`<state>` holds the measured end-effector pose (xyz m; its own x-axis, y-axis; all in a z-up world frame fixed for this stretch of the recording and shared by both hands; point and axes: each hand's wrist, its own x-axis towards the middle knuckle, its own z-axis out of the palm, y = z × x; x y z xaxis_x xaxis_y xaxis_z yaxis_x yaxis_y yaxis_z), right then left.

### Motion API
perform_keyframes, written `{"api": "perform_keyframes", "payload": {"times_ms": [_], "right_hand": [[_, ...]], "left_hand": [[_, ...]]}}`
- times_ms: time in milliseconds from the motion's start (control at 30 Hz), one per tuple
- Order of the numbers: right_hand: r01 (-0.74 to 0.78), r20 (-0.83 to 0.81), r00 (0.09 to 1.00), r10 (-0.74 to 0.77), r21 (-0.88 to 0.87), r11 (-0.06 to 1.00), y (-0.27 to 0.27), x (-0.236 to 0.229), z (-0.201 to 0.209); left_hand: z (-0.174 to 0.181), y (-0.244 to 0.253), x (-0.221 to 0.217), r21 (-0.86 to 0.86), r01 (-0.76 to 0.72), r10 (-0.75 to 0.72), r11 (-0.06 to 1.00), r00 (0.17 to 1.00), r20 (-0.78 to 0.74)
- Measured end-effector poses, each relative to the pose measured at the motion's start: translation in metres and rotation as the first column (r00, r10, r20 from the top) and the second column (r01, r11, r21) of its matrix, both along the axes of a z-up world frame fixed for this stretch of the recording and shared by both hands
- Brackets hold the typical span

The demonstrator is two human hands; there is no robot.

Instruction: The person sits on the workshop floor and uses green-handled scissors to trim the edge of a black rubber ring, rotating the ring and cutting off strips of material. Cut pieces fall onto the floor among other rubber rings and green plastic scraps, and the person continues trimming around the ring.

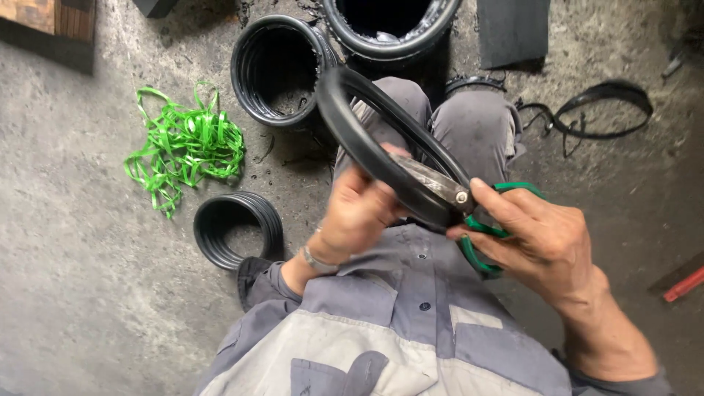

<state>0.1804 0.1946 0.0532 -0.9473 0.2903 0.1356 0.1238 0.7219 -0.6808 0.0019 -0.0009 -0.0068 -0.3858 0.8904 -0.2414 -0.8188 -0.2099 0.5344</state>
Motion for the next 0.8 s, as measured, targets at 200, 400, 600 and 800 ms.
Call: {"api": "perform_keyframes", "payload": {"times_ms": [200, 400, 600, 800], "right_hand": [[0.0, -0.182, 0.982, -0.047, -0.253, 0.967, -0.014, -0.012, -0.011], [-0.02, -0.217, 0.975, -0.043, -0.282, 0.959, -0.018, -0.011, -0.018], [0.077, -0.195, 0.973, -0.127, -0.244, 0.967, -0.011, -0.001, -0.01], [0.136, -0.031, 0.99, -0.139, -0.102, 0.985, -0.012, 0.003, -0.004]], "left_hand": [[0.035, 0.017, -0.028, -0.178, 0.187, -0.242, 0.966, 0.897, -0.37], [0.022, 0.0, -0.055, 0.046, -0.025, 0.013, 0.999, 0.97, 0.244], [0.04, -0.005, -0.056, 0.05, -0.073, 0.071, 0.996, 0.997, 0.04], [0.028, -0.013, -0.047, 0.011, -0.085, 0.085, 0.996, 0.996, -0.015]]}}
